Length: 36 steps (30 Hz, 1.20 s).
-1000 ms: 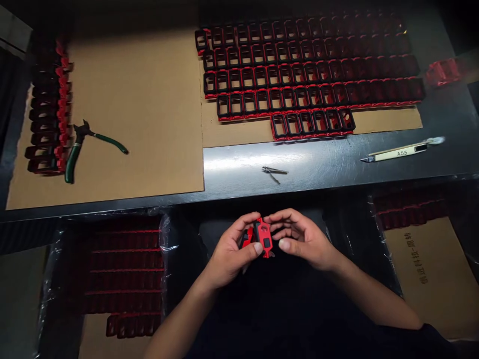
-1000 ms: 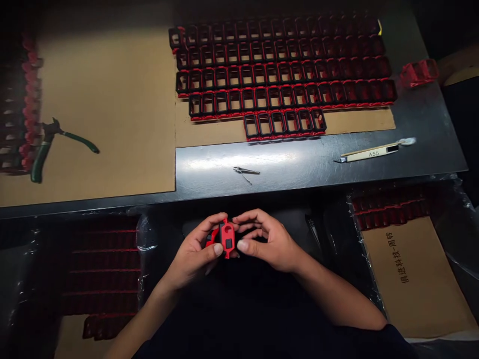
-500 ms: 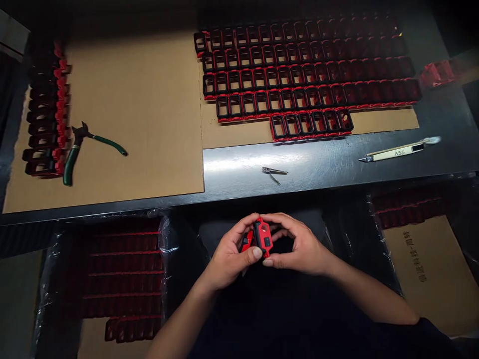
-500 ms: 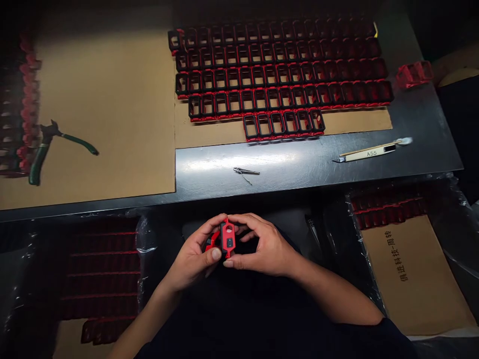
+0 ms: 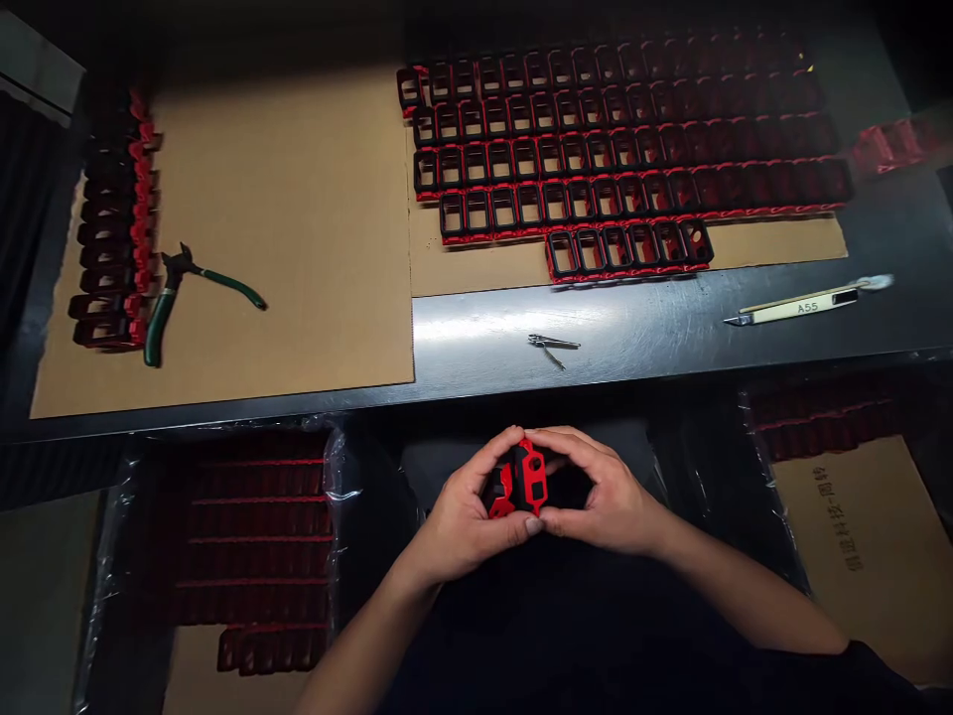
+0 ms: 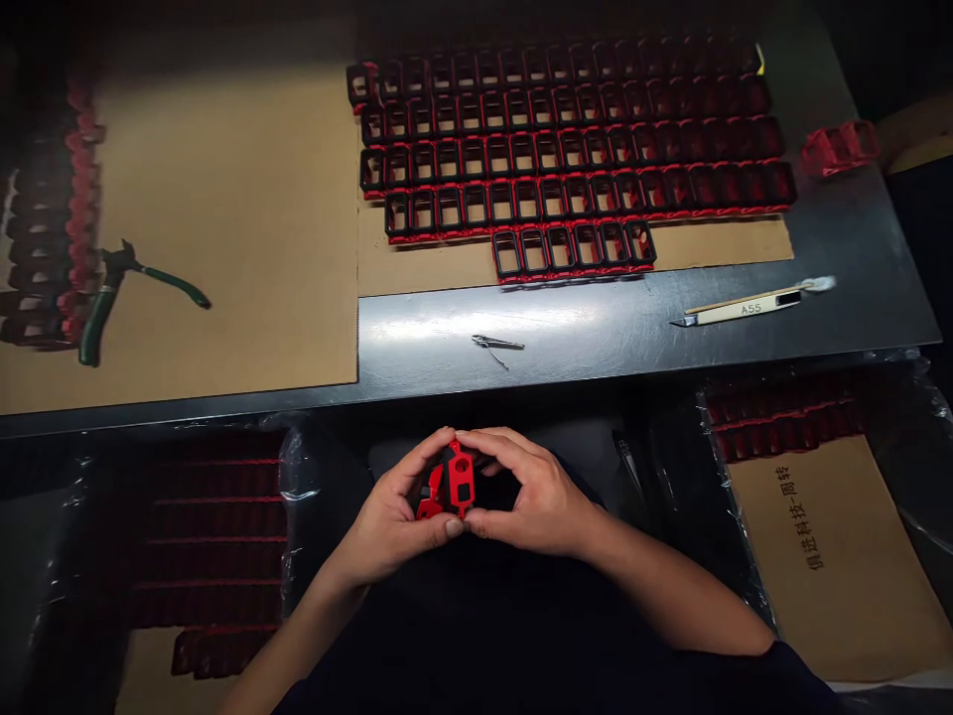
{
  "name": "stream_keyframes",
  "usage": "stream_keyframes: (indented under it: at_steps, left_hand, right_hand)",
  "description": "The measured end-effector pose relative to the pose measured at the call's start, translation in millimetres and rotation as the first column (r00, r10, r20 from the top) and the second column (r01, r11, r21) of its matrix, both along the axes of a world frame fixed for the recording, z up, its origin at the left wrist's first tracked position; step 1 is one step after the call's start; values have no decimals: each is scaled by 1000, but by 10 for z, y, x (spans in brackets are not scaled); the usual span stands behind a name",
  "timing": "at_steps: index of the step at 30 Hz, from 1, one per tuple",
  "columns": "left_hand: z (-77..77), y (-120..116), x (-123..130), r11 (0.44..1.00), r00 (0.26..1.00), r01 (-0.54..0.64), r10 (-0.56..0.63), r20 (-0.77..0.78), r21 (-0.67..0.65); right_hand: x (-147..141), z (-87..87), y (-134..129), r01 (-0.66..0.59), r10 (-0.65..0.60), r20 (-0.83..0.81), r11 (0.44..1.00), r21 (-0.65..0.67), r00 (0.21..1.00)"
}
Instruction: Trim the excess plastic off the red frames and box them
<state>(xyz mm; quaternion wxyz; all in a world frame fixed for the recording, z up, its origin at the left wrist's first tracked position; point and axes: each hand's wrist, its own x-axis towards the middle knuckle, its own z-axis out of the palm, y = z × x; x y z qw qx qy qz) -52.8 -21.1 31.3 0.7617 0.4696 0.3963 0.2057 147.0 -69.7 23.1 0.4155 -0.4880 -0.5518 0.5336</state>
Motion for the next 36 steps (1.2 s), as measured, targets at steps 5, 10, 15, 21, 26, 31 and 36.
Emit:
stream_keyframes:
  at_steps: [5,10,15,21,26,31,36]
  left_hand:
    - [-4,6,-9,1000,1000,-13,13,-22,22]
    - [-33,12,-19,1000,999,-12,13,-33,26]
    - [-74,3,-49,1000,999,1,0,-41,20]
    - [-44,10,-31,999,995,11,-6,-104,48]
    - [-47,-8,-37,997,991,10,0,-132,78]
    - [-51,-23,-78,995,986,60,-46,-160,84]
    - [-9,7,-46,962,970,164,-118,-211,219]
  right_hand:
    - [-3,-5,22,-3,3,6,1000,9,1000]
    - [-4,-31,30,-7,7,16,1000,-5,1000]
    - [-4,-52,23,1,-1,20,1000,5,1000]
    - [-9,-59,20,0,0,15,1000,-2,1000]
    - [49,-6,6,-32,32,8,999,-8,999]
    - [198,35,14,23,-54,-144,978,-208,988]
    - [164,16,61,-123,-73,-381,877,-465,922]
